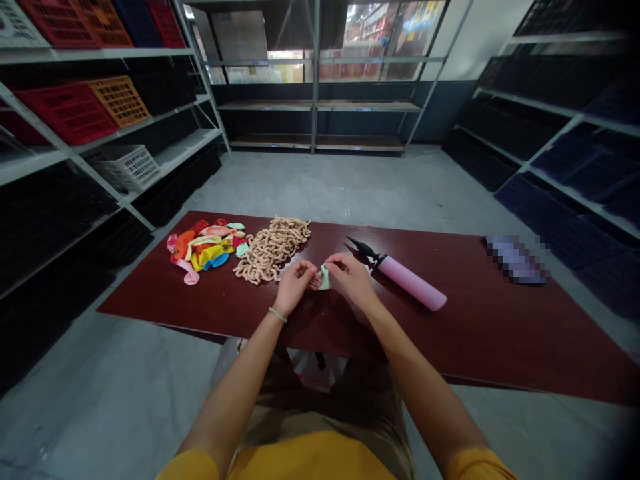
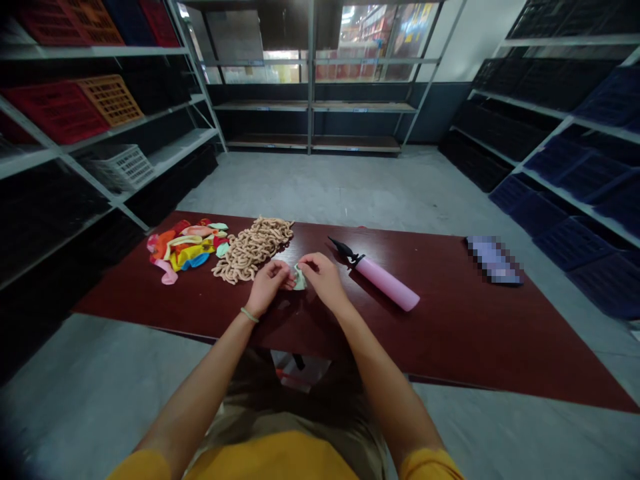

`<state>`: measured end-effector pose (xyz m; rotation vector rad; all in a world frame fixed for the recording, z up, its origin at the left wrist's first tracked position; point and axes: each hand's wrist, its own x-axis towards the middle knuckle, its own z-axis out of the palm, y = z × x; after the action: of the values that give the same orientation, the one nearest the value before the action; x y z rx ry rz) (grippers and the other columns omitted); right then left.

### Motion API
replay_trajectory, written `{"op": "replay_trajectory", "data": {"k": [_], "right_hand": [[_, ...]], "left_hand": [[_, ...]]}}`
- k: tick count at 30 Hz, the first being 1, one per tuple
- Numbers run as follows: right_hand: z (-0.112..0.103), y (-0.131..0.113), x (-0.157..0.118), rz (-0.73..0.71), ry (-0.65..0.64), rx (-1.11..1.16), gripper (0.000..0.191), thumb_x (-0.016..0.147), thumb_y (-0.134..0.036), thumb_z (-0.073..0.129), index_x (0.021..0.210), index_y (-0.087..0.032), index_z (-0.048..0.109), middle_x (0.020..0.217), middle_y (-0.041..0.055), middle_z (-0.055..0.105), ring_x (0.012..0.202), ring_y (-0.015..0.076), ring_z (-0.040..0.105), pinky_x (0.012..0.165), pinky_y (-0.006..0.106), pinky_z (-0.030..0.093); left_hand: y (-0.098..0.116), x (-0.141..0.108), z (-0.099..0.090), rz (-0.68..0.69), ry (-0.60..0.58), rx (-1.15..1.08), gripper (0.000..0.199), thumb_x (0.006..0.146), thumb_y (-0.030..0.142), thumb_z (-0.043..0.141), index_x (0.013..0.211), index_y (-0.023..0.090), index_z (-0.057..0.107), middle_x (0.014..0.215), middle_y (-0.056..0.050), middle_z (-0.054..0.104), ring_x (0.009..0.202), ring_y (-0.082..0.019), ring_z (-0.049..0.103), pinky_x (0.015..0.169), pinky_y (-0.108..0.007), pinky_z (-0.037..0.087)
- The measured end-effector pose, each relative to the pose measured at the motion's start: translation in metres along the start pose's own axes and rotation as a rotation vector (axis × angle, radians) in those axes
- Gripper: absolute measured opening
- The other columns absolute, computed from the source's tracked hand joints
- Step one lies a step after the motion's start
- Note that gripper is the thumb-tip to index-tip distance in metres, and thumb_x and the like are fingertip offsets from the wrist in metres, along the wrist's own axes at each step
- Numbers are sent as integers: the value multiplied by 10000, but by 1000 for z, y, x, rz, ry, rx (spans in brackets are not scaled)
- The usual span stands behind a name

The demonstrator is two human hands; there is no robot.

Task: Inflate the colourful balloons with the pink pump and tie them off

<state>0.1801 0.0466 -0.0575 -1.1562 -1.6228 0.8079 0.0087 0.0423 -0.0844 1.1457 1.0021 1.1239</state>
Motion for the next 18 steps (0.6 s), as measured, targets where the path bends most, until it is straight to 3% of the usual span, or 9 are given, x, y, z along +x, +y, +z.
{"op": "replay_trajectory", "data": {"k": [3, 6, 11, 15, 18], "right_hand": [[-4, -13, 12, -76, -33, -64, 119, 875, -300, 584, 896, -213, 663, 884, 16, 651, 818, 160, 587, 758, 301, 456], [-2, -25, 14, -274, -121, -235, 123, 908, -291, 568, 896, -219, 666, 870, 23, 653, 821, 166, 567, 769, 311, 449], [14, -22, -5, -519, -199, -504, 225, 976, -263, 465, 907, -199, 669, 931, 67, 663, 874, 190, 546, 813, 341, 451], [26, -16, -17, -550, -208, -650, 292, 992, -244, 408, 911, -198, 684, 949, 78, 665, 880, 205, 545, 817, 357, 458], [17, -18, -18, -508, -223, -668, 303, 997, -260, 388, 1058, -219, 682, 1041, 80, 667, 942, 214, 561, 869, 376, 463]], "left_hand": [[6, 0, -4, -260, -184, -224, 560, 853, 645, 507, 800, 110, 666, 790, -136, 713, 654, -199, 683, 583, -287, 535], [10, -1, -8, -362, -276, -425, 636, 888, 658, 430, 903, 81, 697, 901, -185, 729, 767, -223, 708, 683, -320, 566], [13, -2, -9, -198, -145, -633, 415, 929, 451, 536, 1166, 134, 660, 1074, -135, 724, 863, -173, 699, 761, -271, 559], [12, -3, -8, -163, -67, -574, 360, 856, 280, 674, 1187, 138, 650, 1121, -134, 714, 890, -175, 697, 755, -253, 550], [9, -1, -9, -153, -16, -590, 305, 839, 247, 692, 1122, 139, 662, 1093, -131, 719, 938, -197, 698, 809, -294, 557]]}}
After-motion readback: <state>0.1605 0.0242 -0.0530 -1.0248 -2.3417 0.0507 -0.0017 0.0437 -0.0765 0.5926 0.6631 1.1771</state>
